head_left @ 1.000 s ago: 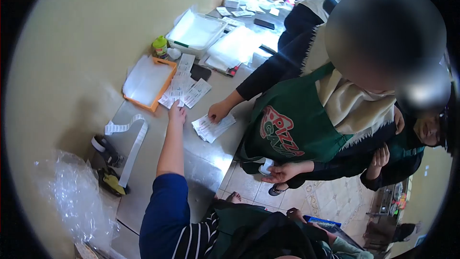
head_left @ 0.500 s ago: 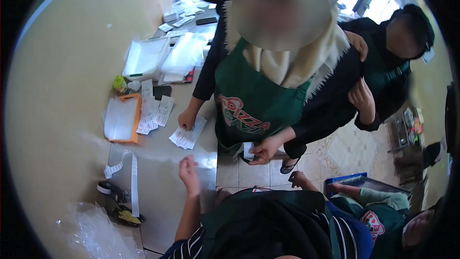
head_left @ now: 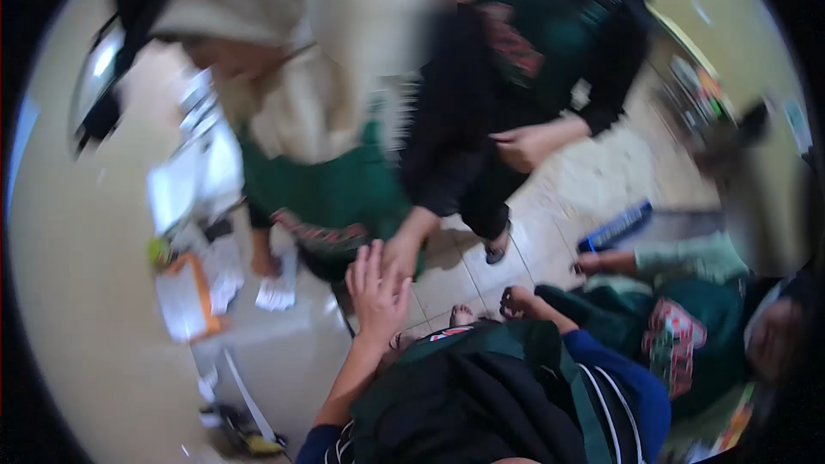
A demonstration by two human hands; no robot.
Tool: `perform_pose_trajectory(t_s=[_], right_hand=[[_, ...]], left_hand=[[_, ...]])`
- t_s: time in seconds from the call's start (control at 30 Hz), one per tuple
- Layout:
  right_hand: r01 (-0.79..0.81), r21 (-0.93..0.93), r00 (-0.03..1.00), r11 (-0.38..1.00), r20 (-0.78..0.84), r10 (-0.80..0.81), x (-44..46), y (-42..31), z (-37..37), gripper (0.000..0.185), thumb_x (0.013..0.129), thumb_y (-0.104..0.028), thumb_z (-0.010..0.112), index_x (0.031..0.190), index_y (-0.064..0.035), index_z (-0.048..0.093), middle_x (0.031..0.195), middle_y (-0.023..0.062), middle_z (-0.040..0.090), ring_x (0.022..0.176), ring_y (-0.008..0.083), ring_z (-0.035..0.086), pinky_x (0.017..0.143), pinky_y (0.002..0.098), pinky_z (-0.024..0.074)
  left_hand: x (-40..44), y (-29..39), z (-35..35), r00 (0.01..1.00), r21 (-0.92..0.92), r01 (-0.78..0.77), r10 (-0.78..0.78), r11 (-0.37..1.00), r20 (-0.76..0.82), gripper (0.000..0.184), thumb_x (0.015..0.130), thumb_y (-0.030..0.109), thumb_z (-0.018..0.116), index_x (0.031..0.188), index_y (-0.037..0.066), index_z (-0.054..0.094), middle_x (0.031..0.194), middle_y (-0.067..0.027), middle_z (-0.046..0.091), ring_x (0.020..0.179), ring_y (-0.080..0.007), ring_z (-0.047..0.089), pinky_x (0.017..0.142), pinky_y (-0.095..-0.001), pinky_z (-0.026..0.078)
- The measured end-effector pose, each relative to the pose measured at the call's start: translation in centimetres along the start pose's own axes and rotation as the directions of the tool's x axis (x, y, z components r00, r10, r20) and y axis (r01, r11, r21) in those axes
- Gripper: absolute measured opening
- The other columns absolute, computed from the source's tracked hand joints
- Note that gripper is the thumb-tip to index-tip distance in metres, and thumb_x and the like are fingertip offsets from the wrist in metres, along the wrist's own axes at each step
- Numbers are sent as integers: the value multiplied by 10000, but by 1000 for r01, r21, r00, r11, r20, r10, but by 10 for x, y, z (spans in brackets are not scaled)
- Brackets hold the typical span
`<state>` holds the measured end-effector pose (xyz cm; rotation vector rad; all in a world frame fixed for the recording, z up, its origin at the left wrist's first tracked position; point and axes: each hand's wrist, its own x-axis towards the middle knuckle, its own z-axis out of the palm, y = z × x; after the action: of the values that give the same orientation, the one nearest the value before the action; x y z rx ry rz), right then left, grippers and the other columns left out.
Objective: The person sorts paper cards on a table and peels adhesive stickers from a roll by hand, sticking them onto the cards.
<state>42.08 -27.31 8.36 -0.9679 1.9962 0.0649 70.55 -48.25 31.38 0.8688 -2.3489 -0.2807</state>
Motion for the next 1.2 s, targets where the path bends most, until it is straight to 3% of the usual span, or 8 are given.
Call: perform_pose_trajectory(t_s=[0.2, 0.47, 0.63, 0.8, 0.83, 0.97, 1.13, 1.2], right_hand=[[-148, 132, 951, 980, -253, 177, 2, 108, 62, 222, 684, -224, 531, 769, -47, 634, 845, 189, 604, 811, 316, 587, 710, 385, 469], [-411, 452, 866, 792, -78, 494, -42, 117, 40, 327, 657, -296, 608, 882, -61, 631, 904, 154, 610, 849, 301, 585, 750, 361, 465], [-350, 783, 860, 515, 50, 508, -41, 95, 34, 221, 710, -186, 627, 856, -20, 612, 734, 98, 631, 587, 181, 611, 557, 307, 491], [-265, 421, 940, 868, -86, 329, 13, 136, 44, 211, 703, -226, 577, 650, -27, 627, 654, 115, 623, 489, 221, 580, 483, 317, 467], [85, 81, 879, 993, -476, -36, 45, 171, 64, 217, 711, -235, 559, 675, -34, 633, 702, 120, 628, 551, 214, 594, 492, 324, 471], [-301, 292, 947, 908, -26, 322, 85, 189, 28, 263, 723, -267, 550, 813, -33, 630, 833, 141, 628, 717, 211, 610, 595, 354, 488], [-332, 446, 941, 831, 90, 327, 100, 203, -73, 276, 705, -288, 572, 791, -35, 641, 703, 113, 633, 636, 209, 610, 614, 320, 485], [-125, 90, 984, 988, 135, 113, 138, 228, -85, 263, 718, -285, 552, 756, -36, 628, 689, 104, 629, 574, 213, 605, 573, 322, 491]], left_hand=[[7, 6, 47, 948, 253, -9, -72, 968, 309, 775, 709, 316, 599, 1323, 41, 215, 1386, -212, 111, 1272, -394, 96, 1005, -524, 93], [26, -5, 109, 934, 395, -49, -98, 918, 343, 832, 730, 353, 565, 1346, 25, 111, 1392, -218, 72, 1269, -404, 95, 972, -569, 122], [30, 1, 121, 942, 438, -24, -127, 899, 311, 830, 742, 397, 524, 1349, 23, 99, 1393, -223, 50, 1266, -422, 87, 953, -602, 105], [39, 11, 127, 939, 513, -48, -136, 857, 315, 847, 726, 383, 537, 1343, 3, 99, 1393, -229, 32, 1271, -426, 45, 959, -604, 52], [44, 15, 129, 907, 523, -30, -196, 852, 372, 863, 712, 379, 549, 1340, -7, 99, 1392, -232, 34, 1273, -422, 39, 961, -602, 46], [67, 29, 139, 867, 511, 114, -337, 852, 368, 924, 644, 358, 616, 1316, -49, 129, 1378, -255, 52, 1266, -440, 27, 968, -605, 18], [76, 34, 165, 867, 574, 179, -404, 799, 292, 925, 613, 353, 622, 1307, -48, 158, 1370, -260, 92, 1263, -440, 66, 965, -617, 65], [77, 32, 173, 870, 597, 187, -414, 781, 269, 890, 604, 351, 621, 1289, -50, 219, 1365, -261, 119, 1262, -437, 84, 965, -619, 82]])
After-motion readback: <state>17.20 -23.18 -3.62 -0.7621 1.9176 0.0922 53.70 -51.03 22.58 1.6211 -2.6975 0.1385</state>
